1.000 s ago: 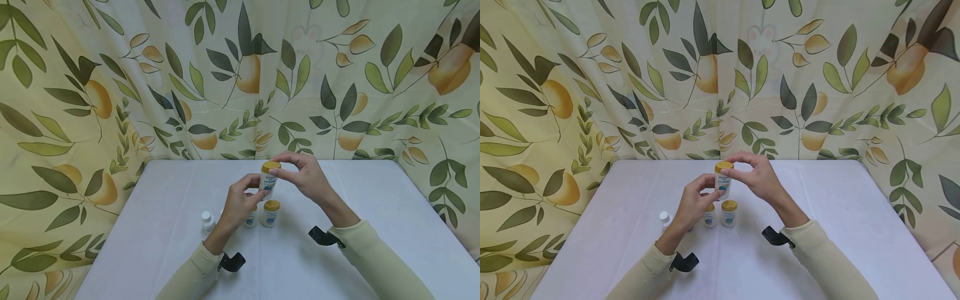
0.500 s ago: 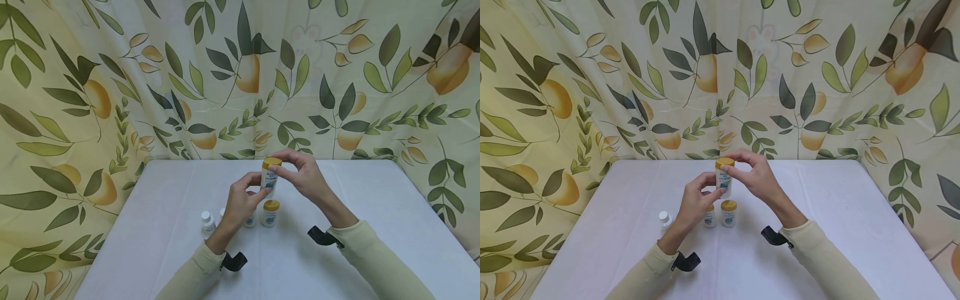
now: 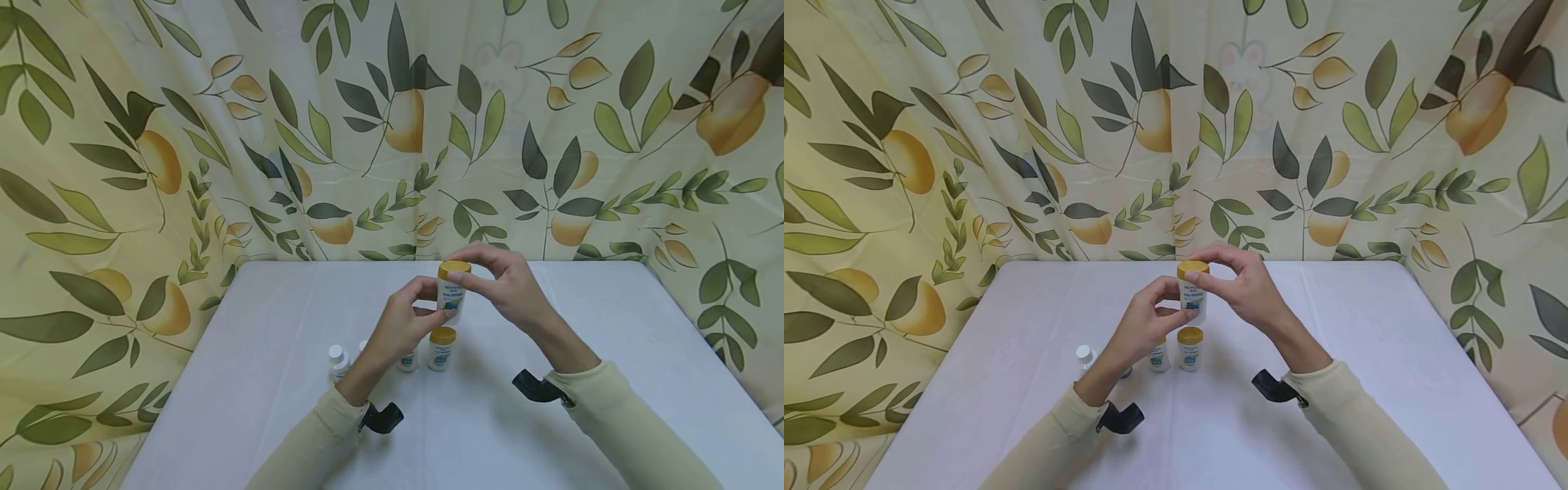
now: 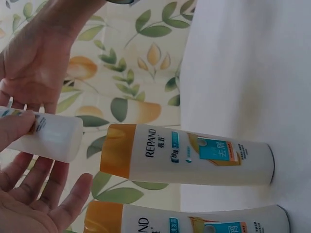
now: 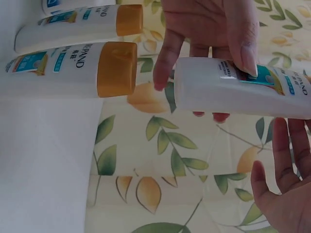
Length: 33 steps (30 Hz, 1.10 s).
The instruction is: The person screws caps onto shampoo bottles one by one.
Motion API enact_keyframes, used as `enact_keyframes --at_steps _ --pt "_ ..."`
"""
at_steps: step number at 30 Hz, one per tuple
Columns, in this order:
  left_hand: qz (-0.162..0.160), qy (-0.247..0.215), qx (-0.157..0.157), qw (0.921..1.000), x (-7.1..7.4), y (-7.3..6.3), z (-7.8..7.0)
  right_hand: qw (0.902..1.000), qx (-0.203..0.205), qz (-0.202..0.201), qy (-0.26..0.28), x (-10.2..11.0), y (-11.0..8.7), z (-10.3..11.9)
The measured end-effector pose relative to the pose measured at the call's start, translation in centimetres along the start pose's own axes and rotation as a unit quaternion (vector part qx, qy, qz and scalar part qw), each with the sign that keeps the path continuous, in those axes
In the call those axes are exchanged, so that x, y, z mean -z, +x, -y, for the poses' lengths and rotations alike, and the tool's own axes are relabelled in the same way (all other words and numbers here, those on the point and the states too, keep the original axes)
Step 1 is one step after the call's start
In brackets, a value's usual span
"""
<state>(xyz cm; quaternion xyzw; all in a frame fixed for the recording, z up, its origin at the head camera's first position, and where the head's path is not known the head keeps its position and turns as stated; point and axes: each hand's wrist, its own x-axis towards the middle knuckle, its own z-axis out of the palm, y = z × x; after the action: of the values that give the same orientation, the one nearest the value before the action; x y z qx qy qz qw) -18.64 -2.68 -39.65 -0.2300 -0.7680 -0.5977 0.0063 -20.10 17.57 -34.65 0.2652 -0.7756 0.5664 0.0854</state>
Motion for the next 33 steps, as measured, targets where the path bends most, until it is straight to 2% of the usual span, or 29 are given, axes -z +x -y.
enact_keyframes --at_steps 3,9,18,33 --pt "0.008 -0.009 0.004 0.9999 0.0 0.2 -0.2 1.0000 0.002 0.007 -0.004 0.3 -0.1 0.1" --pt "0.013 -0.021 -0.013 0.9996 0.0 0.7 -0.5 0.9998 0.008 0.014 -0.013 0.7 -0.4 -0.5" --pt "0.003 -0.011 -0.014 0.9998 -0.6 1.5 -0.7 0.9995 0.011 0.022 -0.020 1.5 -1.0 -1.4" --pt "0.012 0.002 -0.014 0.9998 -2.1 2.3 -0.8 0.9991 -0.008 0.026 -0.034 2.4 -2.3 -2.5"
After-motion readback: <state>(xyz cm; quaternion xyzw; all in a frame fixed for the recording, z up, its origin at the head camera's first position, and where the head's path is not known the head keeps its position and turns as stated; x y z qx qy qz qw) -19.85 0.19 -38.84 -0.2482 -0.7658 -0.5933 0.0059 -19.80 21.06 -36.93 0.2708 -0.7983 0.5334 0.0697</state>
